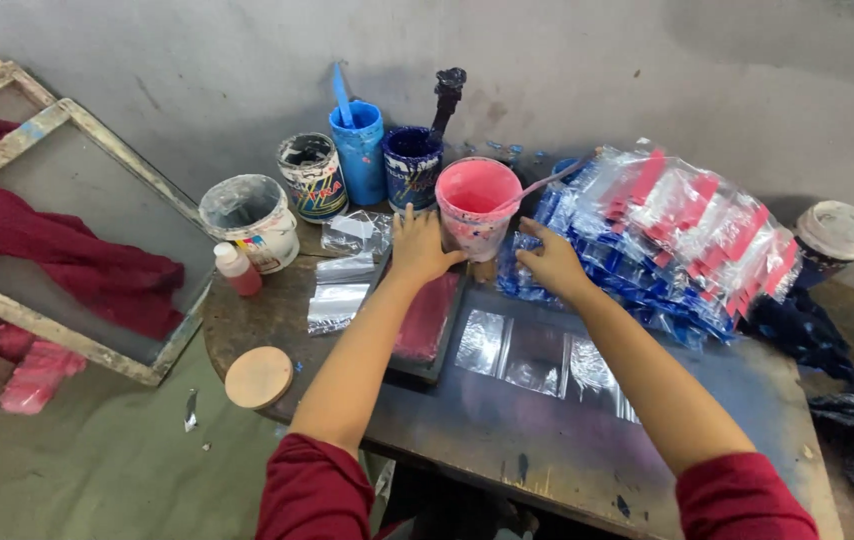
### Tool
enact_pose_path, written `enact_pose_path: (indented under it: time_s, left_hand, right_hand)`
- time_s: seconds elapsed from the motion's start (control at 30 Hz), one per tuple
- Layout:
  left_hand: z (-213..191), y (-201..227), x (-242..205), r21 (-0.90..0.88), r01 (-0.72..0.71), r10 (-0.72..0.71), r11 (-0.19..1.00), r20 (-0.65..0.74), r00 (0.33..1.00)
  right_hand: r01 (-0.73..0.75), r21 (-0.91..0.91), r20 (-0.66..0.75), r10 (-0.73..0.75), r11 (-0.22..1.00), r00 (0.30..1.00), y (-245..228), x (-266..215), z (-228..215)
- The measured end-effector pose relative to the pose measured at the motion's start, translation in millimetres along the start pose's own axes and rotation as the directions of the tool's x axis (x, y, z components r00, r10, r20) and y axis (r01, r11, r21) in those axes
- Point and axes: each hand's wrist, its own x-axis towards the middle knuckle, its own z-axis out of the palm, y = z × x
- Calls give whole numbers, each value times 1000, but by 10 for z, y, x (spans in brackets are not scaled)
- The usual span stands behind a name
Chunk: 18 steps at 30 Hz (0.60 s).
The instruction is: The person wipes a table surface with a cloth, then picks up a pink bucket and stirs the pink paint inside with a brush. They pour some paint into a rectangular tray and continue stirring the paint in the bucket.
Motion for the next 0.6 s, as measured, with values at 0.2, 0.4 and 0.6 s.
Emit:
enact_pose_path:
  time_s: [0.2, 0.4, 0.6]
  left_hand:
    - [253, 7, 130, -137, 55, -67, 989, -85, 994]
    - [-32, 263, -34, -273, -93, 16, 957, -270, 963]
    - [-323, 904, -483, -466, -185, 37, 865, -308, 951]
  right_hand:
    - [-84, 119, 13, 84, 989, 996, -314, 105, 208]
    - [103, 406, 16, -120, 908, 993, -405, -236, -41]
    - [200, 335, -104, -175, 921, 979, -263, -963, -294]
